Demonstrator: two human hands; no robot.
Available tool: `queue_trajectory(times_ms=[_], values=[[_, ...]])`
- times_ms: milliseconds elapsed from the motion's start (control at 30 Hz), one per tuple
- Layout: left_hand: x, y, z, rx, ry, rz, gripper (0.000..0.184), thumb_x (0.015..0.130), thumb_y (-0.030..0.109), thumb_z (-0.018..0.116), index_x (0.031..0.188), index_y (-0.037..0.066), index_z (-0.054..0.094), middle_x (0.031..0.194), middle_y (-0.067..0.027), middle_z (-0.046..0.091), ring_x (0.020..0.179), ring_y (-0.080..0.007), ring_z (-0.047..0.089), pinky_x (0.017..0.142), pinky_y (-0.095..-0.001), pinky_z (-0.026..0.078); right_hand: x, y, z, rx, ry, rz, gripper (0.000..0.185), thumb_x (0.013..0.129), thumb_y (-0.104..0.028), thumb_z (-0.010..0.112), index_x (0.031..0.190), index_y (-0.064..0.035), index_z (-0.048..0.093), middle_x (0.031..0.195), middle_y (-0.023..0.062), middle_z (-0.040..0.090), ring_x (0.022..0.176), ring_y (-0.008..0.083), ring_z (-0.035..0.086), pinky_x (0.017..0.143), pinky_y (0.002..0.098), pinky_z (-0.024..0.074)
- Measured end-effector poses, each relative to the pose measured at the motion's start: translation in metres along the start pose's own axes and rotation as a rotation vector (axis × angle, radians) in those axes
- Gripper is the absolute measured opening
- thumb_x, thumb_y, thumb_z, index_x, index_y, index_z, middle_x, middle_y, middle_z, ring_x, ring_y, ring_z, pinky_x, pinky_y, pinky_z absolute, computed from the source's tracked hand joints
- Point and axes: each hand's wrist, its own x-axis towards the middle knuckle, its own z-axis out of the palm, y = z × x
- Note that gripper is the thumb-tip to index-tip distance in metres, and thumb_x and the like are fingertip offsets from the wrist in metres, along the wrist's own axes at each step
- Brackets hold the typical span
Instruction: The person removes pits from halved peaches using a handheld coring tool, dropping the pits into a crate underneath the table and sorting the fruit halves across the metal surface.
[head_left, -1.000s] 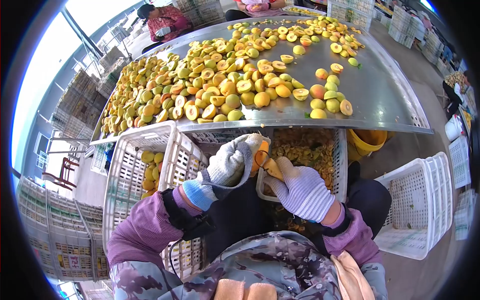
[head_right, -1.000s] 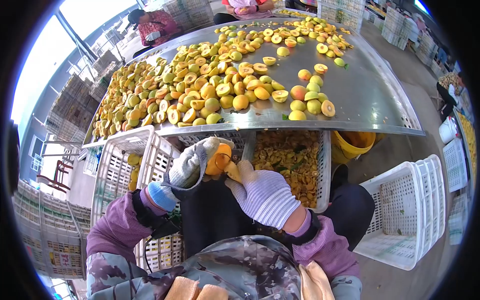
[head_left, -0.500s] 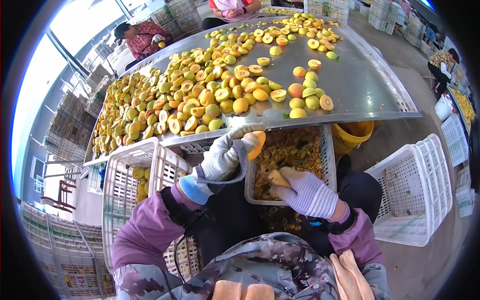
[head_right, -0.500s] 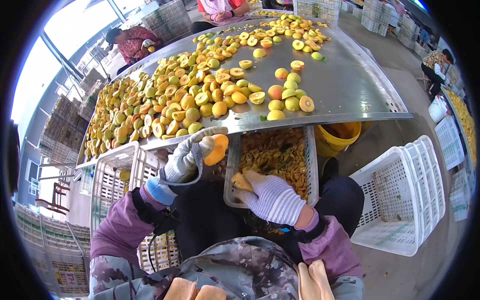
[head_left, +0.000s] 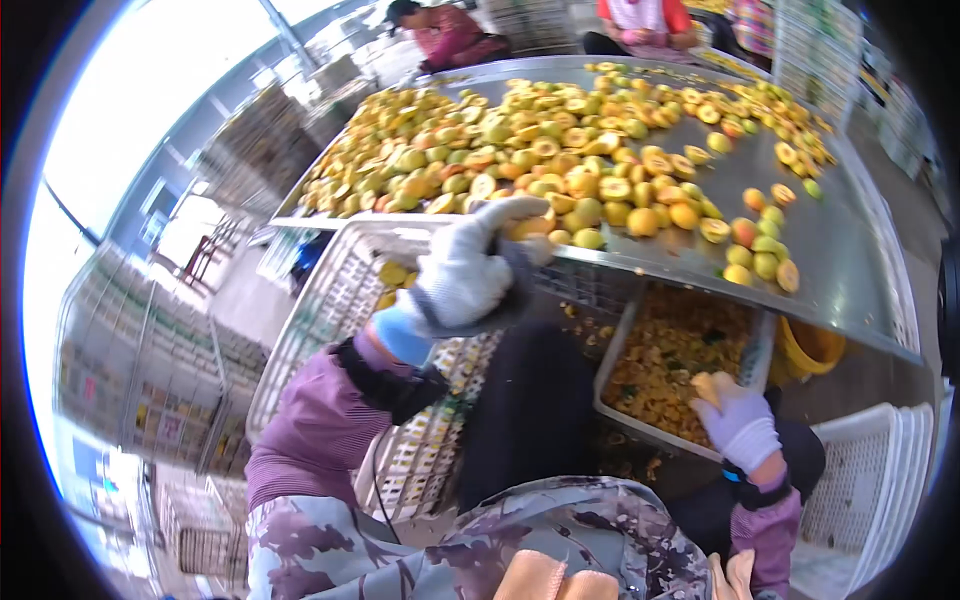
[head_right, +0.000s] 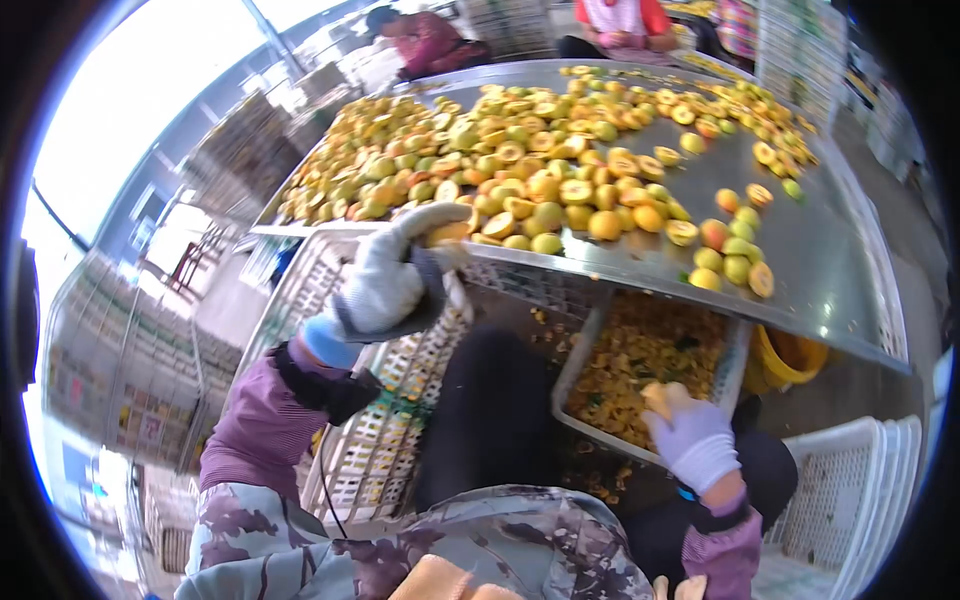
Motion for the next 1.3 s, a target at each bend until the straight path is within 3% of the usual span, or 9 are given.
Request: queue_trajectory(times_ms=[433,500,600,633,667,900,1100,1133,1300], values=[[-0.102,-0.049,-0.165,0.697,-0.064,-0.627,0.029,0.087,0.021,0.056,0.111,0.005,0.063,0.091,-0.0127,0.068,0.081,-0.0215,0.065,0.074,-0.0334,0.051,0.074,-0.073,-0.001,-0.183,0.252,-0.496,0.025,0.087,-0.029,0.055,0.107,-0.0153,0.058,0.079,0.0143,0.064,0.068,0.0343,0.063,0.062,0.0459,0.0506],[-0.091,-0.090,-0.168,0.526,-0.027,-0.357,0.026,0.088,0.015,0.054,0.109,0.003,0.062,0.070,-0.0003,0.057,0.053,-0.0072,0.051,0.047,-0.0258,0.043,0.100,-0.079,-0.009,-0.244,0.172,-0.337,0.022,0.088,-0.026,0.052,0.104,-0.0124,0.060,0.086,0.0139,0.063,0.072,0.0335,0.062,0.063,0.0442,0.0508],[-0.045,-0.083,-0.146,0.328,-0.108,-0.365,0.028,0.086,0.006,0.055,0.113,0.000,0.059,0.096,-0.0095,0.064,0.083,-0.0169,0.059,0.076,-0.0306,0.047,0.150,-0.089,-0.030,-0.062,0.461,-0.509,0.015,0.075,-0.020,0.059,0.082,-0.0078,0.064,0.069,0.0136,0.061,0.063,0.0322,0.062,0.056,0.0426,0.0495],[-0.028,-0.095,-0.145,0.309,-0.161,-0.277,0.026,0.086,0.005,0.055,0.111,0.000,0.059,0.098,-0.0098,0.062,0.086,-0.0181,0.058,0.079,-0.0311,0.046,0.141,-0.121,-0.078,-0.221,-0.013,-0.205,0.014,0.069,-0.024,0.063,0.068,-0.0096,0.063,0.062,0.0109,0.060,0.060,0.0299,0.061,0.053,0.0434,0.0481],[-0.006,-0.106,-0.139,0.295,-0.209,-0.195,0.024,0.086,0.005,0.055,0.109,-0.001,0.059,0.100,-0.0100,0.061,0.089,-0.0194,0.056,0.082,-0.0317,0.045,0.210,-0.115,-0.040,-0.301,0.425,-0.354,0.010,0.069,-0.017,0.060,0.072,-0.0111,0.068,0.071,0.0064,0.066,0.066,0.0223,0.064,0.056,0.0401,0.0505],[0.054,-0.055,-0.047,0.337,-0.406,0.087,0.030,0.087,0.013,0.052,0.111,-0.005,0.057,0.114,-0.0149,0.059,0.099,-0.0236,0.059,0.085,-0.0348,0.046,0.263,-0.191,-0.092,-0.392,0.436,-0.405,0.016,0.078,-0.018,0.056,0.085,-0.0152,0.071,0.080,0.0050,0.067,0.074,0.0217,0.064,0.064,0.0421,0.0493],[0.062,-0.055,0.007,1.395,-0.413,0.819,0.029,0.075,0.019,0.060,0.102,0.009,0.067,0.103,-0.0096,0.066,0.095,-0.0280,0.062,0.079,-0.0400,0.050,0.193,-0.167,-0.169,-0.317,0.472,-0.518,0.018,0.084,-0.019,0.054,0.091,-0.0113,0.069,0.083,0.0095,0.066,0.071,0.0259,0.064,0.065,0.0410,0.0510],[0.055,-0.004,0.022,0.700,-0.453,0.139,0.022,0.082,0.016,0.057,0.099,0.006,0.067,0.097,-0.0151,0.067,0.087,-0.0292,0.066,0.078,-0.0388,0.051,0.180,-0.155,-0.181,-0.301,0.481,-0.513,0.018,0.085,-0.020,0.054,0.091,-0.0106,0.068,0.084,0.0102,0.066,0.071,0.0266,0.064,0.065,0.0408,0.0512],[0.106,-0.023,0.064,0.678,-0.508,0.081,0.028,0.082,0.031,0.062,0.102,0.012,0.068,0.093,-0.0137,0.067,0.091,-0.0283,0.064,0.082,-0.0369,0.049,0.079,-0.044,-0.218,-0.384,0.697,-0.376,0.029,0.087,-0.019,0.052,0.112,-0.0069,0.058,0.103,0.0165,0.062,0.078,0.0328,0.065,0.069,0.0439,0.0529]])
